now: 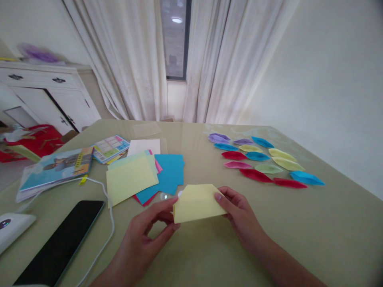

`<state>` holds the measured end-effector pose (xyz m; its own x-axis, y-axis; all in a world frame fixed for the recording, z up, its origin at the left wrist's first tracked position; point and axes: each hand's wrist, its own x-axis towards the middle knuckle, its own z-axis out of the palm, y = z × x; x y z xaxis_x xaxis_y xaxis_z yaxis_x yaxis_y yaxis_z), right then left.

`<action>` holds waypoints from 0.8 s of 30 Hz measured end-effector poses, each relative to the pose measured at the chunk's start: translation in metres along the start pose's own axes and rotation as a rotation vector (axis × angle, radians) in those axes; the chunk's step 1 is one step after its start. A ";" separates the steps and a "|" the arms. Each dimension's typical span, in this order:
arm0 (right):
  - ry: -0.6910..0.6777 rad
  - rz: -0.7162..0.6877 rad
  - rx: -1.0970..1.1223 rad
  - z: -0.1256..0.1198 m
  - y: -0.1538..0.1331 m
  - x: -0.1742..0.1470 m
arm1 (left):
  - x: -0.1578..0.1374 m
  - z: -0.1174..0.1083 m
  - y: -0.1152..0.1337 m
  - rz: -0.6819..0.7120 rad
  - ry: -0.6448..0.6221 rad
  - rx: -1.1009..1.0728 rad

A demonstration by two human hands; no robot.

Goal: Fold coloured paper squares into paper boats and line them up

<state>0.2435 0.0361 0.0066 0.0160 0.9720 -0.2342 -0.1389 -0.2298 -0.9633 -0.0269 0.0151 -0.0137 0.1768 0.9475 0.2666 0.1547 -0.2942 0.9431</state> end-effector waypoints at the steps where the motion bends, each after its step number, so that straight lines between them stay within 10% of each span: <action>1: -0.019 0.021 0.005 -0.001 0.001 0.001 | 0.000 -0.002 0.000 0.035 -0.018 0.027; 8: -0.062 -0.077 -0.213 -0.004 0.001 0.004 | 0.004 -0.013 -0.003 0.281 -0.189 0.351; 13: 0.013 -0.607 -0.777 -0.006 0.004 0.002 | 0.002 -0.003 -0.004 0.469 -0.300 0.671; 19: -0.547 -0.824 -1.136 0.002 0.008 -0.016 | 0.003 -0.002 0.012 0.300 -0.540 0.742; 24: -0.581 -0.924 -1.234 0.005 0.015 -0.018 | 0.010 -0.015 0.008 0.282 -0.580 0.679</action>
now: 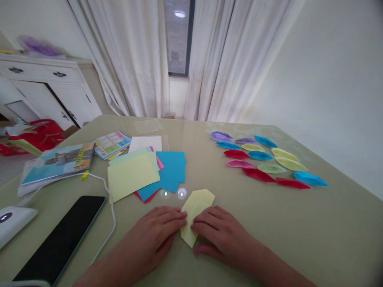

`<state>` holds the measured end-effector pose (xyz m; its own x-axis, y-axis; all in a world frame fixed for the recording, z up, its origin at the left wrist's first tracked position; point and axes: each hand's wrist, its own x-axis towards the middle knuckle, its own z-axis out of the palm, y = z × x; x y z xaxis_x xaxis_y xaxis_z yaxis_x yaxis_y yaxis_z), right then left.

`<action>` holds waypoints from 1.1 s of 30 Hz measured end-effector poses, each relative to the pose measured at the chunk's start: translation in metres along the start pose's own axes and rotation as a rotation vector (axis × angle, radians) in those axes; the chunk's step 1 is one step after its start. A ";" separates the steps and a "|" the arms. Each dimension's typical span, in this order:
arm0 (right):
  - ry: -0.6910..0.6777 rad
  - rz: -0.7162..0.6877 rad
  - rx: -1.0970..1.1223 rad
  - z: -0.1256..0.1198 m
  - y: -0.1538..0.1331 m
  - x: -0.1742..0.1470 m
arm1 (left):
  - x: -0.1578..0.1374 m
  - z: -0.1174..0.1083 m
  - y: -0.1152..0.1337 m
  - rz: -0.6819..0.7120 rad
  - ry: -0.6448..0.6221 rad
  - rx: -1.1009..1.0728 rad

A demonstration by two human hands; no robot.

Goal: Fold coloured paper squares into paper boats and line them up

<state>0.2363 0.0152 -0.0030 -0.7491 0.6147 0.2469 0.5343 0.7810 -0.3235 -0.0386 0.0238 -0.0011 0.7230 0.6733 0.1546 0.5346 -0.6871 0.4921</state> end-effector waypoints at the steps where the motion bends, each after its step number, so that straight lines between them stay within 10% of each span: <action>1: 0.011 -0.012 -0.019 0.001 0.001 0.000 | 0.000 0.000 -0.003 0.003 0.002 -0.009; 33: 0.122 -0.218 -0.184 0.002 -0.002 0.012 | 0.000 -0.011 -0.007 0.040 -0.150 0.032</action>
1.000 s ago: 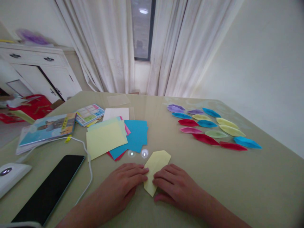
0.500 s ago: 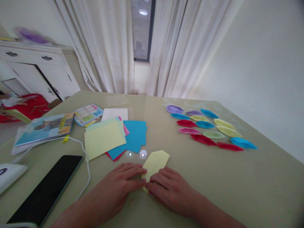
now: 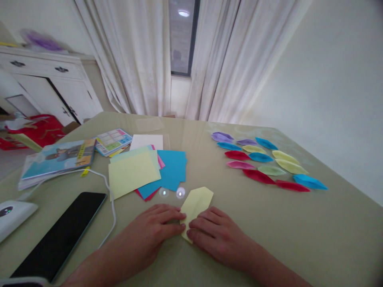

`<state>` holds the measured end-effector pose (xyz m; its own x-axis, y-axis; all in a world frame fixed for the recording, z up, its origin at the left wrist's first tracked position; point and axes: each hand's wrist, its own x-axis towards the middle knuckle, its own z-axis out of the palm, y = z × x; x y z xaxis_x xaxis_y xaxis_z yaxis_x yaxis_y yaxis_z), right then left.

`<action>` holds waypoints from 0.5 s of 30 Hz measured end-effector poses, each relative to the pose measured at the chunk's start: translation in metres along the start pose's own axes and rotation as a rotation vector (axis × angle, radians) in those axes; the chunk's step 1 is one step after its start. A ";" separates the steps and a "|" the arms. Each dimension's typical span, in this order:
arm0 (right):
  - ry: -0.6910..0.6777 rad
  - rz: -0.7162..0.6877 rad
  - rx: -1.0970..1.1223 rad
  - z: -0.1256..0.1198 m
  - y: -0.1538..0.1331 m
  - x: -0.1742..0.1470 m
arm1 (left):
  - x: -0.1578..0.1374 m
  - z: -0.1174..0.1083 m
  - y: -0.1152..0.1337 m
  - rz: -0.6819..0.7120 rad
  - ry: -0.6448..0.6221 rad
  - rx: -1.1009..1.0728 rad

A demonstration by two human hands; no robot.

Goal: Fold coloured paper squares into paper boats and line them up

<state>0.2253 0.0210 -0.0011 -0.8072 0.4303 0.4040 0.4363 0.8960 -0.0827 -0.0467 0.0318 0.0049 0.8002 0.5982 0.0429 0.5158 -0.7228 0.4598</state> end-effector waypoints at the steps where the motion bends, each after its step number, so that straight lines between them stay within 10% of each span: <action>1: -0.013 0.002 0.002 0.001 0.000 -0.001 | 0.000 -0.001 0.001 -0.001 -0.009 0.007; 15: -0.017 0.565 0.562 0.004 0.002 0.001 | -0.004 0.008 0.009 0.119 -0.033 0.227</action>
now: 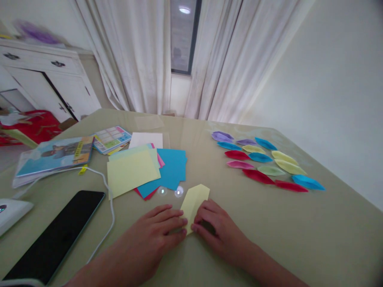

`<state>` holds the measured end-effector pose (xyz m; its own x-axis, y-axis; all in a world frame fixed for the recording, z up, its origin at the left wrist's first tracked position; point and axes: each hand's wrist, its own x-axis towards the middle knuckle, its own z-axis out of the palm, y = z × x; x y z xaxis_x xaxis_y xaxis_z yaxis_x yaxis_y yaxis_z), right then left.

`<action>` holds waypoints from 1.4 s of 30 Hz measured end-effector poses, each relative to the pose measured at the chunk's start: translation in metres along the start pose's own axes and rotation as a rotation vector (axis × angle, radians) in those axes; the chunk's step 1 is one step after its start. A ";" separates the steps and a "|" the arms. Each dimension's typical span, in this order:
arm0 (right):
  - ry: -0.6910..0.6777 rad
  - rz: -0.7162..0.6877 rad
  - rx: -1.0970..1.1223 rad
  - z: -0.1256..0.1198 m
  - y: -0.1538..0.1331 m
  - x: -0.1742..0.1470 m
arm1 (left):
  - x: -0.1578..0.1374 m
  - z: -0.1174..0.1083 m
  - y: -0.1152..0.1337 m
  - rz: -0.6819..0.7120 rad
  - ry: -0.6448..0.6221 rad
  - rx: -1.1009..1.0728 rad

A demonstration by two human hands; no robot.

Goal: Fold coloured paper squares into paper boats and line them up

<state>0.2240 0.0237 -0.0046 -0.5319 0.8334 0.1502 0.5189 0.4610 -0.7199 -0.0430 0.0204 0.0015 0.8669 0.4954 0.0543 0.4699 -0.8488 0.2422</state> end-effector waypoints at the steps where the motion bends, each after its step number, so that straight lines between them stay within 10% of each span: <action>1: 0.006 0.030 -0.005 0.001 0.000 0.000 | 0.000 -0.001 0.000 -0.004 -0.020 -0.008; 42: 0.011 0.234 -0.027 0.003 -0.005 0.008 | -0.002 -0.018 0.003 -0.068 -0.023 -0.209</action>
<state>0.2148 0.0274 -0.0014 -0.3875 0.9218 -0.0109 0.6453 0.2628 -0.7173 -0.0466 0.0197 0.0196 0.8393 0.5436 0.0097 0.4844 -0.7559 0.4404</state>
